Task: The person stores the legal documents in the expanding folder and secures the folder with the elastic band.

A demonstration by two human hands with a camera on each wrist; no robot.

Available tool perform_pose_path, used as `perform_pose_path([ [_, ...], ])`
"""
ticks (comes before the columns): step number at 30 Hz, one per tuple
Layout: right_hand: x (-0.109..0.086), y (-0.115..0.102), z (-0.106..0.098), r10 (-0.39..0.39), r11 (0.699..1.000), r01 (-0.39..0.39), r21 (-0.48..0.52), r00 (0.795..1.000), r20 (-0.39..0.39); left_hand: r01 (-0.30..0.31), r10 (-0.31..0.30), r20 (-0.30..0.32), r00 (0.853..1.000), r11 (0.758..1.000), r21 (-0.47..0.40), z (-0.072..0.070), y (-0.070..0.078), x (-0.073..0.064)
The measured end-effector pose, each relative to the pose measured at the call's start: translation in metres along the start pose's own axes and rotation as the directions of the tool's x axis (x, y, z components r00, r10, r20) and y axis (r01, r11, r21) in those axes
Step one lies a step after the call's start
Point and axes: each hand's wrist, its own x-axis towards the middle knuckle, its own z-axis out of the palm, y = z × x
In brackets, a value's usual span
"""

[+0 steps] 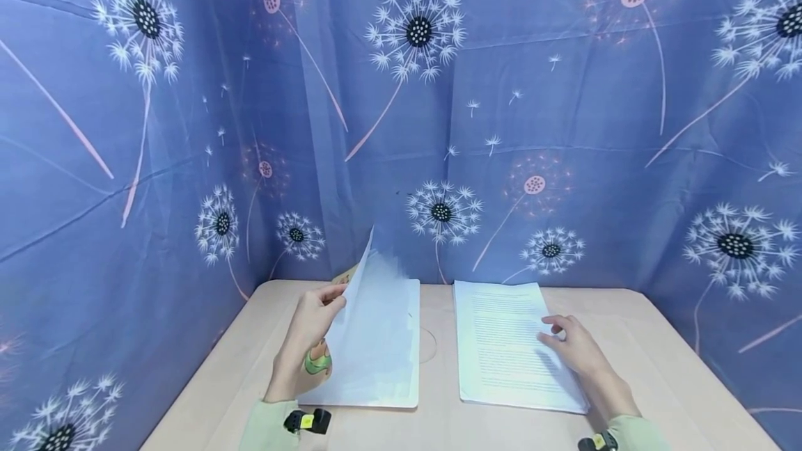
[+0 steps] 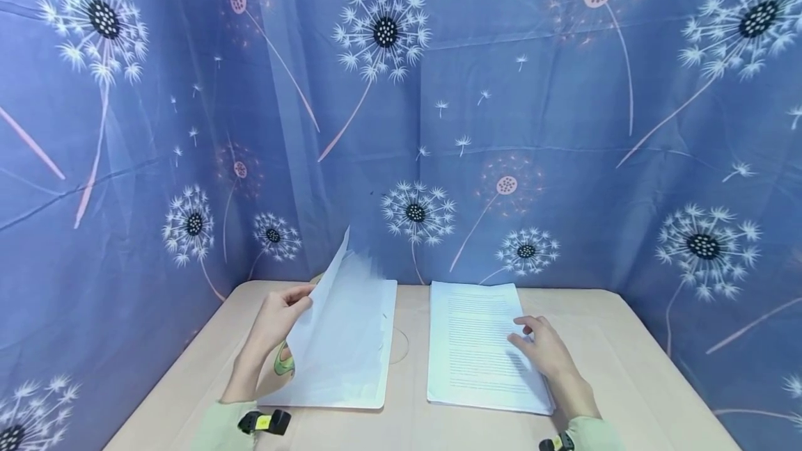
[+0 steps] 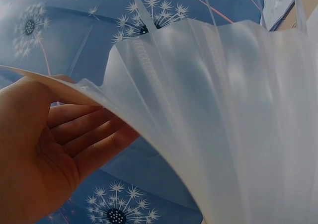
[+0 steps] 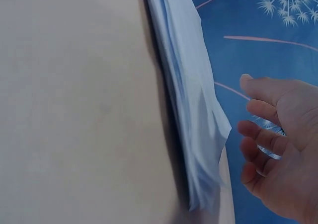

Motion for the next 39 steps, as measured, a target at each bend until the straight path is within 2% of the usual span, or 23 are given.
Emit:
perform_pose_path([
  [9, -0.004, 0.012, 0.001, 0.059, 0.998, -0.060, 0.011, 0.997, 0.046, -0.001, 0.002, 0.026, 1.000, 1.000, -0.012, 0.000, 0.002, -0.001],
  [22, 0.003, 0.022, 0.005, 0.111, 0.994, -0.111, 0.002, 0.989, 0.096, 0.012, -0.011, 0.038, 0.999, 1.000, -0.025, 0.000, 0.002, -0.001],
  [33, 0.006, 0.022, 0.004, 0.170, 0.985, -0.173, 0.006, 0.973, 0.158, -0.004, 0.004, 0.015, 1.000, 1.000, -0.006, 0.002, 0.002, -0.002],
  [39, 0.008, 0.020, 0.002, 0.171, 0.985, -0.174, 0.001, 0.973, 0.156, 0.001, -0.001, 0.004, 1.000, 1.000, -0.006, 0.002, 0.002, -0.002],
])
